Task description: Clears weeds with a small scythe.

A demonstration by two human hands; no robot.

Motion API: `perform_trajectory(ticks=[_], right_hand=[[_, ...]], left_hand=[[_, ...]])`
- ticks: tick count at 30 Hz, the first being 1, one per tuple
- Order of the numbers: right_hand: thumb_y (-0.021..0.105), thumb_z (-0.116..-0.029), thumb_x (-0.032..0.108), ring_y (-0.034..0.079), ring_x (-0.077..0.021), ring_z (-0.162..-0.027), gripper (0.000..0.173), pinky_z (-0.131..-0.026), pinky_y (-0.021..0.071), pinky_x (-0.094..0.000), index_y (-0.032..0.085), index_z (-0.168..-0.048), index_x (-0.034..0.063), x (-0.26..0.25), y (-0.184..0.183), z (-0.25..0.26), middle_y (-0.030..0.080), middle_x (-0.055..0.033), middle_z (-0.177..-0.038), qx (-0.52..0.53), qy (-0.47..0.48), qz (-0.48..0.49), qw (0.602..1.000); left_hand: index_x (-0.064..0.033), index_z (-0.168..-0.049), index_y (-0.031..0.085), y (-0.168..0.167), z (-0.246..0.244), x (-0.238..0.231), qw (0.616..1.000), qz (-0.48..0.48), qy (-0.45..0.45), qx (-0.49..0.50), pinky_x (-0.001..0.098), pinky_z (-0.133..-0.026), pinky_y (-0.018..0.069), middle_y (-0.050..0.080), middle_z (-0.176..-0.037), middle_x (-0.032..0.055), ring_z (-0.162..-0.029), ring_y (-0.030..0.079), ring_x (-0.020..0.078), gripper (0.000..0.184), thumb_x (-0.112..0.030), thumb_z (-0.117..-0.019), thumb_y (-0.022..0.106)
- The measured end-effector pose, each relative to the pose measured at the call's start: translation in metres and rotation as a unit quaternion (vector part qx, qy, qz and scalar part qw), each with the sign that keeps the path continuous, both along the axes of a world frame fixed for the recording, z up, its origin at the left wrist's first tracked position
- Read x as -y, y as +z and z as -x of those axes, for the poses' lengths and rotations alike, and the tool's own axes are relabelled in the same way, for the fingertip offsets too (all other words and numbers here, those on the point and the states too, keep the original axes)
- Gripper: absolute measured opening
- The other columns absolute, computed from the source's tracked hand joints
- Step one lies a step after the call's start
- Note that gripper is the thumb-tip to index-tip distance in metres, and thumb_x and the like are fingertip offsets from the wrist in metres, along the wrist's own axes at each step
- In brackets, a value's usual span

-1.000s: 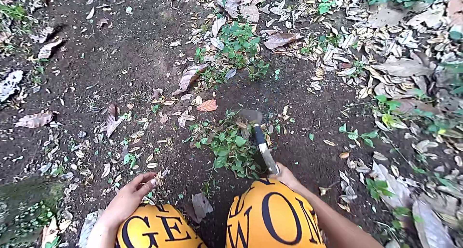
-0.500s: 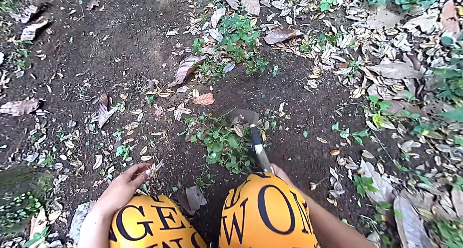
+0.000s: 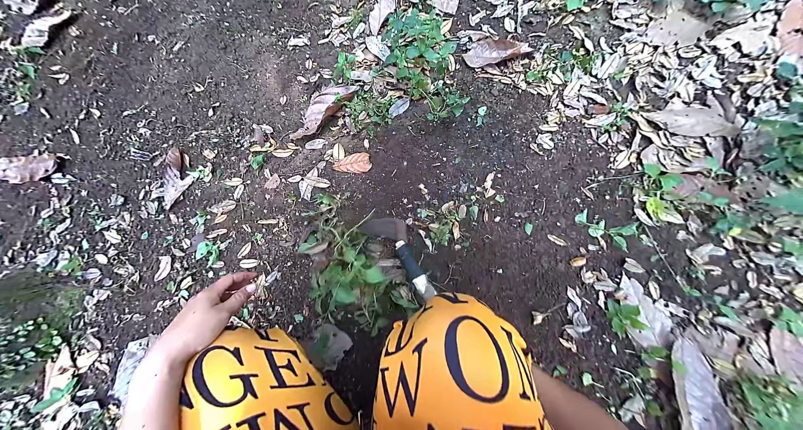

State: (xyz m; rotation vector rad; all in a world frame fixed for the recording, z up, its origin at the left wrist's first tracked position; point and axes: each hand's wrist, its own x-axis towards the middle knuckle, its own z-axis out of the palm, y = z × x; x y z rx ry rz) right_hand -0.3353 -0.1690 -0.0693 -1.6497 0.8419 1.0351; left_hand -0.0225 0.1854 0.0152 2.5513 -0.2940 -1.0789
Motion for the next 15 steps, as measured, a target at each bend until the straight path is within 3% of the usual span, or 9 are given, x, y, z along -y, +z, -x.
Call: perform_trajectory(ticks=[2, 3, 5, 7, 9, 10, 11, 13, 15], right_hand=[[0.057, -0.1052, 0.014, 0.064, -0.0344, -0.116, 0.04, -0.104, 0.0481, -0.0468, 0.053, -0.138, -0.0087, 0.014, -0.029, 0.01, 0.064, -0.0283, -0.127, 0.094, -0.135, 0.055, 0.985], [0.066, -0.0993, 0.011, 0.067, -0.0305, -0.101, 0.045, -0.095, 0.0527, -0.0446, 0.052, -0.137, -0.0094, 0.021, -0.037, 0.007, 0.068, -0.0247, -0.114, 0.11, -0.21, 0.074, 0.969], [0.067, -0.0948, 0.004, 0.063, -0.0158, -0.057, 0.048, -0.057, 0.0585, -0.0318, 0.043, -0.135, -0.0068, 0.03, -0.046, -0.004, 0.062, -0.0102, -0.077, 0.152, -0.4, 0.08, 0.901], [0.063, -0.0961, 0.0, 0.059, -0.0145, -0.044, 0.046, -0.045, 0.0565, -0.0316, 0.037, -0.134, -0.0018, 0.034, -0.06, -0.011, 0.057, -0.0065, -0.064, 0.167, -0.508, 0.064, 0.843], [0.068, -0.0927, 0.003, 0.067, -0.0211, -0.064, 0.05, -0.063, 0.0601, -0.0377, 0.044, -0.135, -0.0107, 0.02, -0.078, 0.012, 0.066, -0.0156, -0.08, 0.146, -0.409, 0.109, 0.894], [0.069, -0.0962, 0.011, 0.07, -0.029, -0.089, 0.052, -0.085, 0.0581, -0.0444, 0.049, -0.138, -0.0127, 0.012, -0.086, 0.032, 0.07, -0.0241, -0.102, 0.124, -0.319, 0.115, 0.932], [0.064, -0.1018, 0.021, 0.068, -0.0344, -0.106, 0.049, -0.097, 0.0526, -0.0482, 0.053, -0.137, -0.0105, 0.0, -0.089, 0.05, 0.068, -0.028, -0.116, 0.114, -0.24, 0.127, 0.956], [0.06, -0.1043, 0.029, 0.065, -0.0362, -0.115, 0.045, -0.102, 0.0496, -0.0508, 0.058, -0.135, -0.0044, -0.007, -0.081, 0.065, 0.067, -0.0275, -0.122, 0.092, -0.194, 0.135, 0.967], [0.07, -0.0961, 0.021, 0.067, -0.031, -0.105, 0.045, -0.095, 0.0519, -0.0483, 0.057, -0.132, -0.0027, 0.004, -0.058, 0.06, 0.068, -0.0229, -0.115, 0.072, -0.239, 0.116, 0.961]], left_hand=[[-0.0142, -0.139, 0.061, 0.0, 0.0, 0.0, 1.0, -0.008, -0.008, 0.001, 0.0557, -0.106, 0.0459, 0.065, -0.135, 0.0127, -0.123, 0.063, 0.0283, 0.041, -0.037, -0.1062, 0.054], [-0.0136, -0.139, 0.061, -0.001, -0.001, 0.0, 1.0, -0.011, -0.013, 0.004, 0.0572, -0.106, 0.046, 0.065, -0.135, 0.0137, -0.122, 0.064, 0.03, 0.041, -0.038, -0.1062, 0.054], [-0.0141, -0.139, 0.06, -0.002, -0.001, -0.001, 1.0, -0.014, -0.016, 0.005, 0.0583, -0.104, 0.0466, 0.065, -0.135, 0.014, -0.121, 0.064, 0.0308, 0.041, -0.039, -0.106, 0.054], [-0.0145, -0.139, 0.06, -0.001, -0.002, -0.001, 1.0, -0.015, -0.013, 0.0, 0.0577, -0.104, 0.0464, 0.065, -0.135, 0.0141, -0.12, 0.064, 0.0305, 0.041, -0.039, -0.1059, 0.054], [-0.0142, -0.138, 0.061, -0.002, -0.002, -0.001, 1.0, -0.014, -0.013, -0.001, 0.0581, -0.103, 0.0465, 0.065, -0.133, 0.0149, -0.12, 0.064, 0.0311, 0.041, -0.038, -0.1058, 0.055], [-0.0138, -0.138, 0.061, -0.002, -0.002, 0.0, 1.0, -0.011, -0.013, 0.0, 0.0583, -0.103, 0.0465, 0.066, -0.132, 0.0153, -0.119, 0.064, 0.0312, 0.04, -0.037, -0.1059, 0.055], [-0.0138, -0.138, 0.061, -0.002, -0.003, 0.001, 1.0, -0.011, -0.016, 0.001, 0.0584, -0.103, 0.0464, 0.066, -0.132, 0.0153, -0.119, 0.064, 0.0312, 0.04, -0.037, -0.1062, 0.054], [-0.0127, -0.138, 0.06, -0.002, -0.002, 0.003, 1.0, -0.009, -0.016, 0.003, 0.0592, -0.104, 0.0457, 0.065, -0.133, 0.0159, -0.12, 0.064, 0.0318, 0.04, -0.036, -0.1065, 0.053], [-0.0131, -0.137, 0.061, -0.004, -0.002, 0.003, 1.0, -0.011, -0.022, 0.007, 0.0594, -0.103, 0.0464, 0.066, -0.132, 0.0157, -0.119, 0.064, 0.0318, 0.039, -0.036, -0.1061, 0.053]])
